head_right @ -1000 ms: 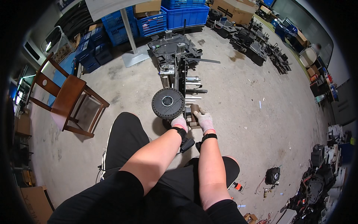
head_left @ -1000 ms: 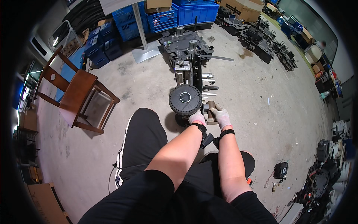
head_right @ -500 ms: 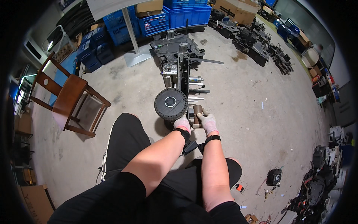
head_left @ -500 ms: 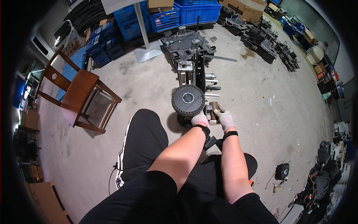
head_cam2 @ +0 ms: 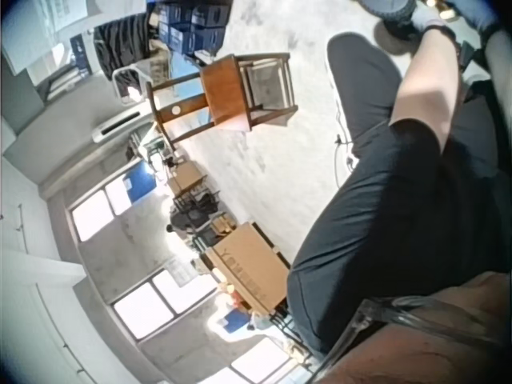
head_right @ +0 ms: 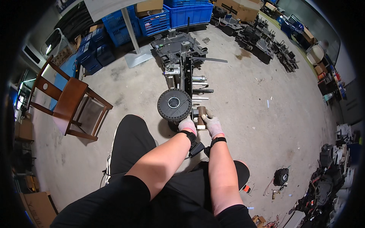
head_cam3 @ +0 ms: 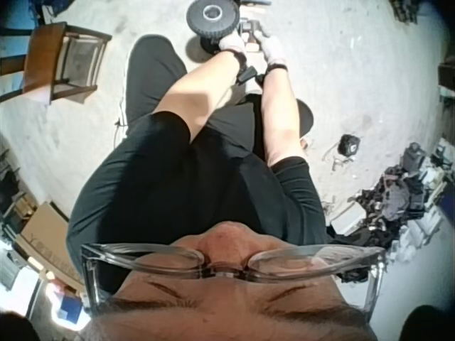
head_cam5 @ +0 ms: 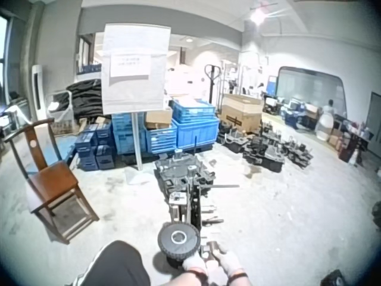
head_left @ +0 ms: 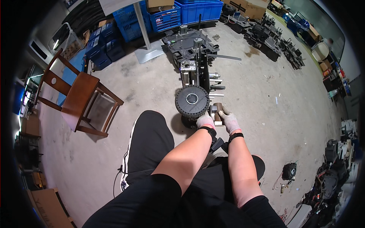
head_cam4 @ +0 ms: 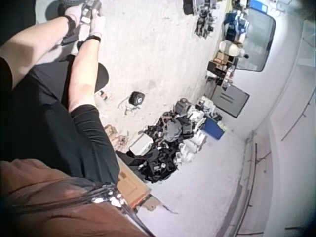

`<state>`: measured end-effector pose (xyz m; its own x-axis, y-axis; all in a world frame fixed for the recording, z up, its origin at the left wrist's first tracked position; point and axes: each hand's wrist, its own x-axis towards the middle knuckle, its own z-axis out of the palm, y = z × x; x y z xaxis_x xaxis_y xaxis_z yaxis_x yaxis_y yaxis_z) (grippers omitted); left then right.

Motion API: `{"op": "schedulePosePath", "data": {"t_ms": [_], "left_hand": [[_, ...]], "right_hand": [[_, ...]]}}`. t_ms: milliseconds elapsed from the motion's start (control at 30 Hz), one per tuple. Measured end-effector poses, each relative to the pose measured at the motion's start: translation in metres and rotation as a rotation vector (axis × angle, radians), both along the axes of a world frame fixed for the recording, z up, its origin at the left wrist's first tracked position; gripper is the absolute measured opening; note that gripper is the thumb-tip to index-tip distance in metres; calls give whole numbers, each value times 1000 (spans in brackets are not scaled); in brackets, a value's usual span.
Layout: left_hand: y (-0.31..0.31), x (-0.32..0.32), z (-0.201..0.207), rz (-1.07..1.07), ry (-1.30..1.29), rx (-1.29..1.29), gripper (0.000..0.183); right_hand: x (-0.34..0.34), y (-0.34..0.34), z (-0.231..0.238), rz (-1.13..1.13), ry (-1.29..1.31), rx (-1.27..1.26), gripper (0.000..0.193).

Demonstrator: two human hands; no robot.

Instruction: The person is assembling an electromechanical device by attaching a large gear and various components to a metal frame.

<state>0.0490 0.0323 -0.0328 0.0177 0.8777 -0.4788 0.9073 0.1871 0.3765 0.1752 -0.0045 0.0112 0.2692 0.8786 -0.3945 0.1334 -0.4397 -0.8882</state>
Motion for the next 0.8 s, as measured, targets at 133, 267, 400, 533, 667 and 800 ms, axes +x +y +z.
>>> {"op": "schedulePosePath", "data": {"t_ms": [133,267,400,533,667,800], "left_hand": [[1,-3,-8,-43,17,71,58],[2,-3,-3,-9,-25,41,62],[1,0,4,24,-24,25,56],[4,1,-14,4,22,43,40],[1,-6,-21,499,-612,38,21],[-31,-18,3,953,-1389,-210,22]], "right_hand": [[-2,1,1,2,-17,-14,54],[-1,1,-7,4,5,-2,54],[0,-1,-12,-7,-11,19,56],[-4,1,-10,4,-135,-3,61],[-6,5,0,155,-362,9,67],[-11,1,13,130,-30,3,63]]}}
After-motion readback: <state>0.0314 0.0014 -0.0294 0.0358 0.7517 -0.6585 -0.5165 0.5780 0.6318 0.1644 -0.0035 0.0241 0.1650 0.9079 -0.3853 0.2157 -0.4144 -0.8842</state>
